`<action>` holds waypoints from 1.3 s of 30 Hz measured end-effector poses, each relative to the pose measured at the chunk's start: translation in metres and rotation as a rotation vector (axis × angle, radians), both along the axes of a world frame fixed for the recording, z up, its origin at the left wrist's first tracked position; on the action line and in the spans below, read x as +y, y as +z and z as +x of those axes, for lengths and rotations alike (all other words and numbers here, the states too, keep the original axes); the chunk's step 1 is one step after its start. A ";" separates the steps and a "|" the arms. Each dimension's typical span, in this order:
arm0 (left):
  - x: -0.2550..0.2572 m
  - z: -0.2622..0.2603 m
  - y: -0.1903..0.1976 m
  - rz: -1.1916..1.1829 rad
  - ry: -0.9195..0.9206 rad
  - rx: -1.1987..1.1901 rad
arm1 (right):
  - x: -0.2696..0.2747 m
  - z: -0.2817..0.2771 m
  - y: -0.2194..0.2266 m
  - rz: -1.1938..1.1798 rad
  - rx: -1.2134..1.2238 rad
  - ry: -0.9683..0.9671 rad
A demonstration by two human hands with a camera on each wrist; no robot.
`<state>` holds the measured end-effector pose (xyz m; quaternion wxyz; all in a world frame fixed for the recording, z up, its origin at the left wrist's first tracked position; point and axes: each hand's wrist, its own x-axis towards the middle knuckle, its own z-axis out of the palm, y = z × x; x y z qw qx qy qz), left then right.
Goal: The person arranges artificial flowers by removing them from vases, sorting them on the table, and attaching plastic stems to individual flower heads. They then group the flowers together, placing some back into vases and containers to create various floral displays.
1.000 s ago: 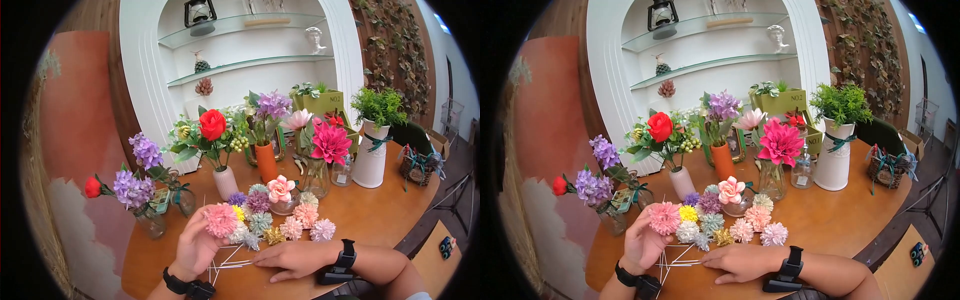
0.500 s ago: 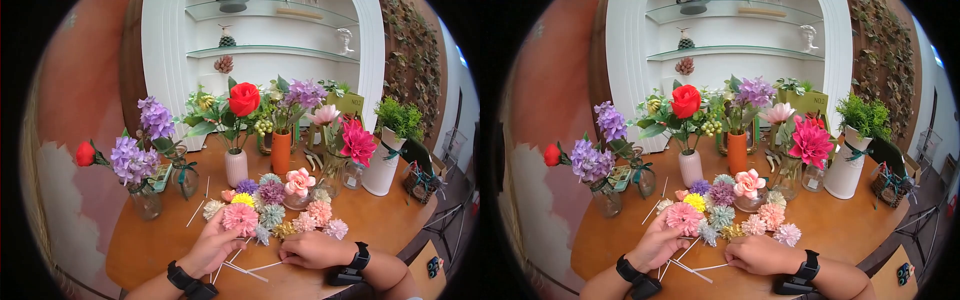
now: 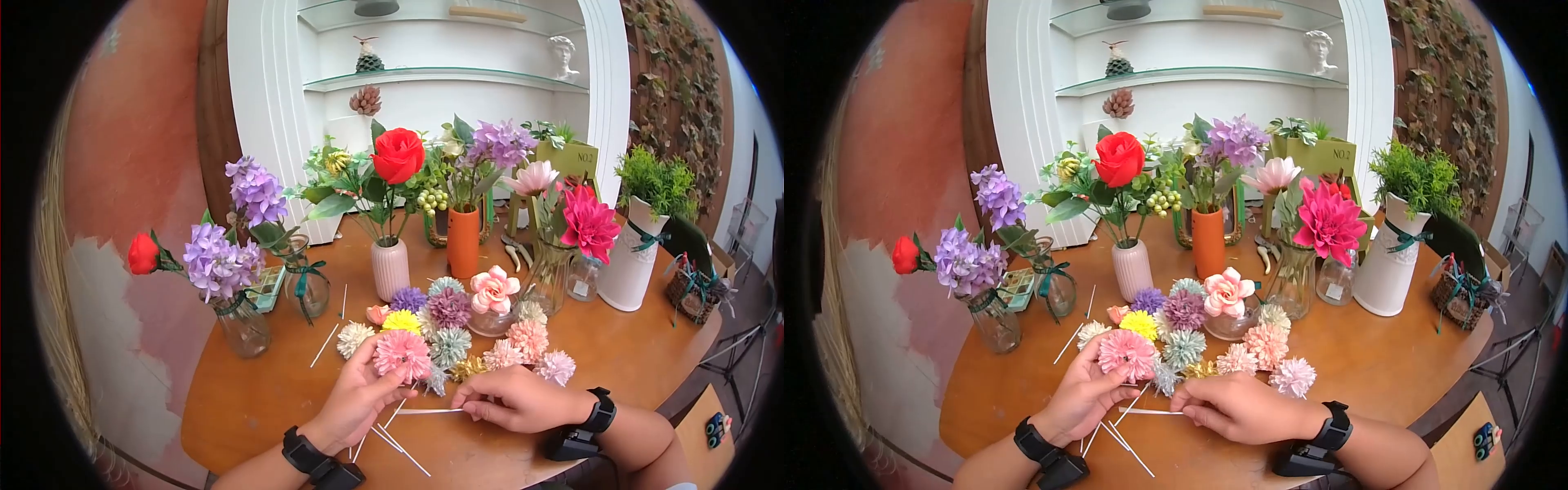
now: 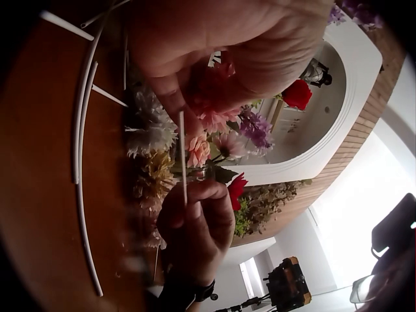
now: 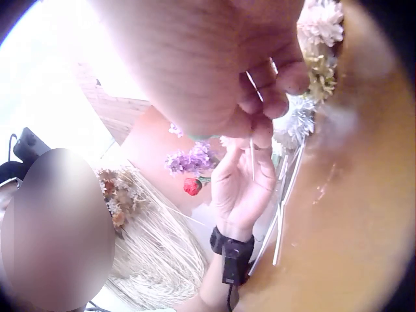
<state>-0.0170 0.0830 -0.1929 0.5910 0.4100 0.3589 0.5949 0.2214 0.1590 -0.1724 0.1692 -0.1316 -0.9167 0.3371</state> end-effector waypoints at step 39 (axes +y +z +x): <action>-0.001 -0.001 -0.002 -0.028 0.090 0.157 | -0.002 0.007 0.011 -0.325 0.266 0.279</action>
